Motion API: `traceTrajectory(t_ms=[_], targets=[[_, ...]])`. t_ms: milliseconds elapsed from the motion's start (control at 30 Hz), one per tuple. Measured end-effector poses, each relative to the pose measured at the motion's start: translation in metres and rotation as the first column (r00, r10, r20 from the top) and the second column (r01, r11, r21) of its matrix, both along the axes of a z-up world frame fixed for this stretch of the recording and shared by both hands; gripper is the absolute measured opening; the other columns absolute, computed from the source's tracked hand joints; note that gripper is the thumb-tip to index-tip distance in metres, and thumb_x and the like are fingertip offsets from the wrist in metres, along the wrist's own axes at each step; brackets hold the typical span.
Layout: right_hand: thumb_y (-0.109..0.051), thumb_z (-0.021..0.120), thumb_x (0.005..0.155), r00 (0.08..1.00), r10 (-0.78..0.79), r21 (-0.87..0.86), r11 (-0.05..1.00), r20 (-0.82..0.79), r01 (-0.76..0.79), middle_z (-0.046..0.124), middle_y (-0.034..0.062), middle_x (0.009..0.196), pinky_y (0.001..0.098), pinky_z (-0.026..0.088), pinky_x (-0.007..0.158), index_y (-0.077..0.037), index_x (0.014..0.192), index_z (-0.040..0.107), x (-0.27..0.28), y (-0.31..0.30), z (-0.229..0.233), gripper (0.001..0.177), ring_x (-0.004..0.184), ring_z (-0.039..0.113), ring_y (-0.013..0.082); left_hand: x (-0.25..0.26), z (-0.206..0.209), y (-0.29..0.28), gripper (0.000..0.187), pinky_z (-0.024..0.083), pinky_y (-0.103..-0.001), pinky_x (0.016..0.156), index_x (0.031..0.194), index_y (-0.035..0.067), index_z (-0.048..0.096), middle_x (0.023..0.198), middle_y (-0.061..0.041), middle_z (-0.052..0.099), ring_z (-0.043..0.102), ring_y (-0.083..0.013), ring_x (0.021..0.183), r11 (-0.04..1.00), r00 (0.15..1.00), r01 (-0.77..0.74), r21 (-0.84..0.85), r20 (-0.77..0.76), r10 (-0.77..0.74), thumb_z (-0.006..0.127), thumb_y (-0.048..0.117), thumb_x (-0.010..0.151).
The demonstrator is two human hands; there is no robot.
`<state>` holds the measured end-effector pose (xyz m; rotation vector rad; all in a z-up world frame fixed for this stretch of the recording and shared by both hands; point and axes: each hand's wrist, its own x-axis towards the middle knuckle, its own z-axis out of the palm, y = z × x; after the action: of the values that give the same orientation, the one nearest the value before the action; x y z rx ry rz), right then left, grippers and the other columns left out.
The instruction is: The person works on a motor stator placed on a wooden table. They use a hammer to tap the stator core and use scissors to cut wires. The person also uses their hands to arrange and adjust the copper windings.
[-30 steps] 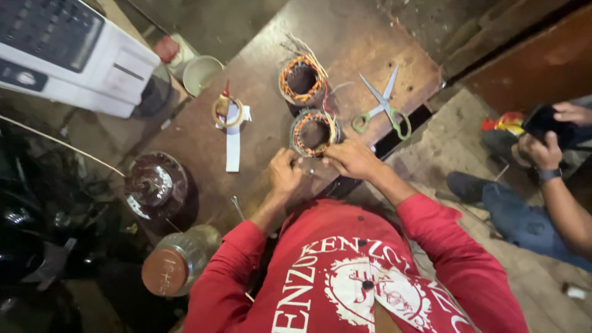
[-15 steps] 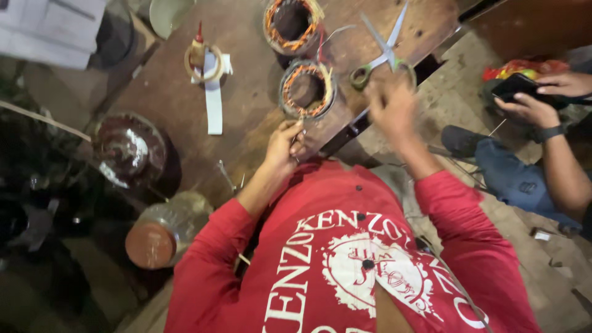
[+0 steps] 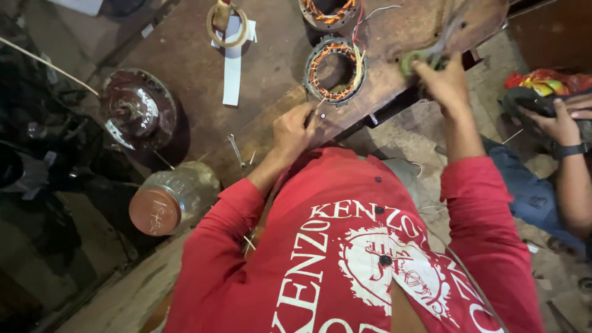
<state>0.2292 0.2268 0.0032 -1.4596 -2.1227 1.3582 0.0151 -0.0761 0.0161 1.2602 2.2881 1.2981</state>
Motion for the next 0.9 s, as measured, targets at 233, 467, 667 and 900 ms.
traceTrajectory(t_ms=[233, 467, 667, 900], targets=[[-0.004, 0.082, 0.076, 0.957, 0.155, -0.526, 0.808, -0.246, -0.266, 0.067, 0.0035, 0.093, 0.0297, 0.055, 0.063, -0.005, 0.137, 0.057, 0.054, -0.062, 0.032, 0.066, 0.077, 0.067, 0.0137, -0.015, 0.021, 0.008, 0.014, 0.056, -0.040, 0.071, 0.094, 0.008, 0.070, 0.105, -0.012, 0.065, 0.070, -0.0323, 0.084, 0.997, 1.000, 0.010, 0.072, 0.018, -0.011, 0.074, 0.015, 0.083], [-0.055, 0.088, 0.067, 0.746, 0.335, -0.728, 0.203, -0.576, -0.654, 0.066, 0.0041, 0.077, 0.0254, 0.049, 0.056, 0.000, 0.137, 0.063, 0.040, -0.107, -0.006, 0.092, 0.063, 0.062, 0.0121, -0.004, 0.029, 0.026, 0.013, 0.056, -0.038, 0.070, 0.090, 0.004, 0.064, 0.106, -0.010, 0.065, 0.070, -0.0287, 0.080, 0.997, 0.999, -0.048, 0.066, -0.022, 0.049, 0.076, 0.007, 0.084], [-0.063, 0.087, 0.069, 0.732, 0.118, -0.710, 0.181, -0.671, -0.681, 0.065, 0.0074, 0.087, 0.0286, 0.051, 0.059, 0.002, 0.142, 0.055, -0.003, -0.134, -0.038, 0.103, 0.076, 0.064, 0.0158, 0.011, 0.027, 0.031, 0.013, 0.056, -0.035, 0.066, 0.094, 0.003, 0.065, 0.096, -0.011, 0.067, 0.068, -0.0250, 0.074, 0.991, 0.995, -0.094, 0.097, -0.020, 0.096, 0.074, 0.004, 0.085], [-0.053, 0.085, 0.075, 0.783, 0.044, -0.735, 0.316, -0.621, -0.601, 0.065, 0.0058, 0.096, 0.0308, 0.057, 0.071, -0.005, 0.153, 0.037, -0.042, -0.152, -0.058, 0.103, 0.081, 0.067, 0.0166, 0.020, 0.010, 0.034, 0.011, 0.052, -0.027, 0.061, 0.093, 0.000, 0.064, 0.092, -0.009, 0.070, 0.064, -0.0125, 0.070, 0.981, 0.945, -0.183, 0.064, 0.288, 0.158, 0.072, 0.001, 0.086]])
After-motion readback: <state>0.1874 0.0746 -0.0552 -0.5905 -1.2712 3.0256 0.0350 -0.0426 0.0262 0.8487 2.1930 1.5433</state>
